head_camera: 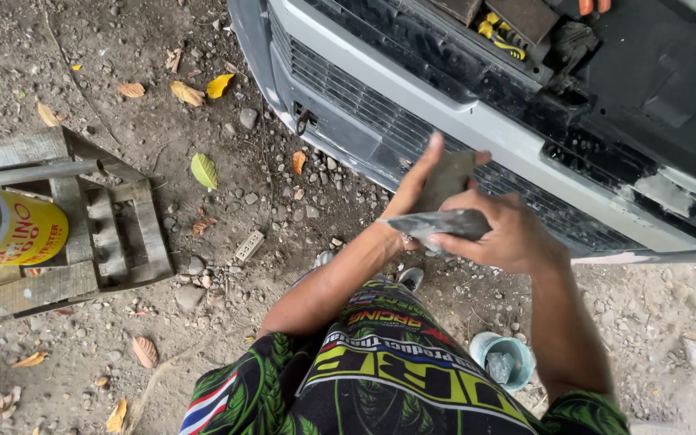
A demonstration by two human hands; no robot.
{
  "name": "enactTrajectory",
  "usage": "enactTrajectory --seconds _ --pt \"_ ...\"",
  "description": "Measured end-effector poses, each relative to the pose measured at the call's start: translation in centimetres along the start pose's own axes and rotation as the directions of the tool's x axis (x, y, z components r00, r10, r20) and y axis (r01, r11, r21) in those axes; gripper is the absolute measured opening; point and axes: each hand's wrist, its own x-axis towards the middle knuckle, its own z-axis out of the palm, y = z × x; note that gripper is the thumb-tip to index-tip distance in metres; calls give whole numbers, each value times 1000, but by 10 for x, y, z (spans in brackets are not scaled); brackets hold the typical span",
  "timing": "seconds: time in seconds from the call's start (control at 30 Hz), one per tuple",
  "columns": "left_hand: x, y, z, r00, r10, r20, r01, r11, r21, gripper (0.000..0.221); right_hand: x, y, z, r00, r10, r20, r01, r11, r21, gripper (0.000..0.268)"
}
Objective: Sanding the bumper or grill area of a car using sandpaper to prepare the surface for painting or repair.
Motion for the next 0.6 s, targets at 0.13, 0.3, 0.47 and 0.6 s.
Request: enactTrajectory --seconds 0.13,0.3,0.47,0.6 --pt "-9 25 15 993 80 85 -72 992 -101 90 3 6 -2 965 246 -96 -257 959 -122 55" --pt "-21 53 30 987 91 132 -97 994 43 89 -2 21 11 813 241 -529 -153 967 206 62" --pt "-9 35 -1 922 293 252 -312 949 36 103 -3 16 67 734 263 -626 -236 963 128 65" --pt "-6 31 -3 932 338 128 -356 921 159 107 -6 16 73 771 226 -595 -198 974 113 62"
